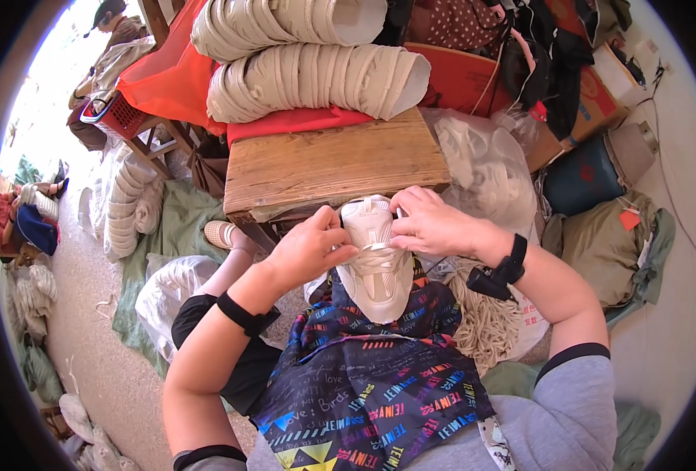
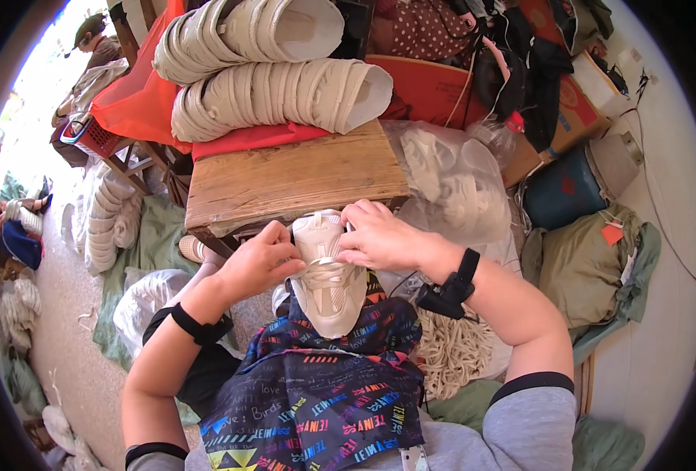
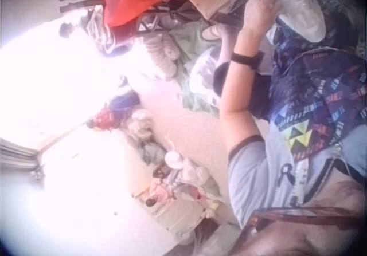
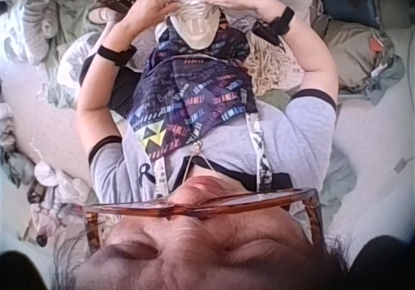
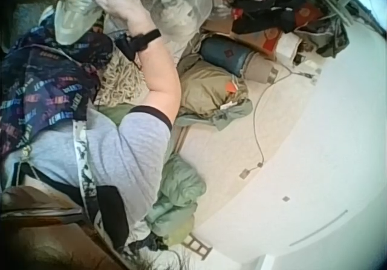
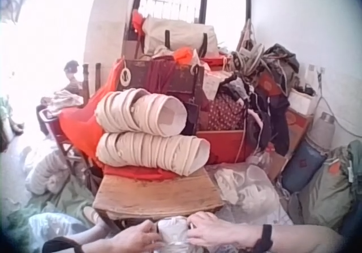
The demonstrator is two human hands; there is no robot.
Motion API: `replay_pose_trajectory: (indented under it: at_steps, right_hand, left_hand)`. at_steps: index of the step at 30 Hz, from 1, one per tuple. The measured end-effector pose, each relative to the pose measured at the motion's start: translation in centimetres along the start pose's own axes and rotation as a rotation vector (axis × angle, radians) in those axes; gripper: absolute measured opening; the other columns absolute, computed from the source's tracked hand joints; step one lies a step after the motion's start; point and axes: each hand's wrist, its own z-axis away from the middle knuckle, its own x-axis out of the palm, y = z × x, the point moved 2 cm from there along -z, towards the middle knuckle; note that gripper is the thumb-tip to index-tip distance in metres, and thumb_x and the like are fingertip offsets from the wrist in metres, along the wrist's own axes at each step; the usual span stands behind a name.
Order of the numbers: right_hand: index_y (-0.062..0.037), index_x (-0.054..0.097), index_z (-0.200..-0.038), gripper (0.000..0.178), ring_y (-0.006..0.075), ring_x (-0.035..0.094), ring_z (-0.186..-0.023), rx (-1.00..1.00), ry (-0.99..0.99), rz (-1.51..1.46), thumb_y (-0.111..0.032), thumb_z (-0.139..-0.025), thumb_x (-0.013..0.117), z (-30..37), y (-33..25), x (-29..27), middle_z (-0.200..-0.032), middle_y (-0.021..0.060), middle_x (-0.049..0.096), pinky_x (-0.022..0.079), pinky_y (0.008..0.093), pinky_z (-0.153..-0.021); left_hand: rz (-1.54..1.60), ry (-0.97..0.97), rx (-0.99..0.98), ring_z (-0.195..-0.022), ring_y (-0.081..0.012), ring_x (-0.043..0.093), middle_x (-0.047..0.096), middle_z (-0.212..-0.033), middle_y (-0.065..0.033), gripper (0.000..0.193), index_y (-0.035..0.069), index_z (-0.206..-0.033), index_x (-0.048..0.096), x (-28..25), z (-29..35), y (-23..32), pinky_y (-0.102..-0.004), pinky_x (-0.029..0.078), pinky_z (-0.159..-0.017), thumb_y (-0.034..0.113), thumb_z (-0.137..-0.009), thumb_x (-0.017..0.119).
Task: Insert shoe laces into a white shoe upper during manufacturing assembly.
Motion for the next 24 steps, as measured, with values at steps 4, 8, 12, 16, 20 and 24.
replay_pose_trajectory:
  at_steps: [4, 8, 12, 16, 20, 24]
  right_hand:
    - [-0.0117, 0.069, -0.083, 0.017, 0.0312, 0.043, -0.113, 0.206, 0.137, -0.258, -0.028, -0.083, 0.071, 0.8, 1.0, 2.6, -0.114, 0.01, 0.051, 0.035, 0.0404, -0.1]
    - [-0.0111, 0.07, -0.079, 0.02, 0.031, 0.041, -0.114, 0.362, 0.247, -0.32, -0.031, -0.082, 0.071, 0.6, 0.8, 3.5, -0.115, 0.0092, 0.051, 0.032, 0.039, -0.102]
    - [-0.0116, 0.071, -0.079, 0.019, 0.0296, 0.039, -0.115, 0.536, 0.254, -0.637, -0.03, -0.084, 0.069, 0.1, 0.4, 3.0, -0.119, 0.0088, 0.051, 0.03, 0.0382, -0.104]
    - [-0.011, 0.071, -0.085, 0.017, 0.0298, 0.039, -0.118, 0.354, 0.184, -0.499, -0.028, -0.085, 0.069, 0.8, 1.9, 2.7, -0.122, 0.0099, 0.05, 0.03, 0.0393, -0.105]
    - [-0.0117, 0.07, -0.093, 0.015, 0.0305, 0.037, -0.124, 0.228, 0.084, -0.386, -0.023, -0.083, 0.069, 1.0, 0.9, 1.2, -0.124, 0.0126, 0.049, 0.03, 0.0407, -0.107]
    - [-0.013, 0.07, -0.093, 0.016, 0.0329, 0.036, -0.126, 0.22, 0.085, -0.393, -0.022, -0.081, 0.071, 0.7, 0.9, 1.3, -0.124, 0.0128, 0.048, 0.029, 0.0418, -0.109]
  left_hand:
    - [0.117, 0.052, -0.015, -0.089, -0.0257, 0.058, 0.049, -0.101, -0.009, 0.013, 0.005, -0.094, 0.067, 0.2, 0.1, 0.4, -0.0356, 0.05, -0.078, 0.008, -0.082, 0.069]
    - [0.169, 0.056, 0.005, -0.087, -0.0246, 0.058, 0.05, -0.1, -0.0083, 0.013, 0.004, -0.093, 0.068, 0.4, 0.4, -0.6, -0.035, 0.05, -0.078, 0.005, -0.08, 0.07]
    - [0.166, 0.055, 0.044, -0.086, -0.0272, 0.061, 0.053, -0.098, -0.0091, 0.015, 0.002, -0.088, 0.069, 0.2, 0.1, -1.1, -0.0388, 0.051, -0.077, 0.016, -0.082, 0.071]
    - [0.225, 0.058, -0.07, -0.086, -0.024, 0.059, 0.053, -0.096, -0.0085, 0.013, 0.003, -0.084, 0.07, 0.6, -0.3, -0.4, -0.035, 0.05, -0.075, 0.016, -0.082, 0.07]
    - [0.296, 0.319, -0.158, -0.085, -0.0219, 0.056, 0.05, -0.094, -0.0084, 0.011, 0.003, -0.081, 0.07, 2.7, -0.2, -0.3, -0.0315, 0.048, -0.072, 0.015, -0.081, 0.07]
    - [0.575, 0.427, -0.345, -0.09, -0.0173, 0.053, 0.052, -0.097, -0.0053, 0.013, 0.003, -0.083, 0.07, 3.6, -0.2, 0.7, -0.0298, 0.045, -0.075, 0.015, -0.087, 0.067]
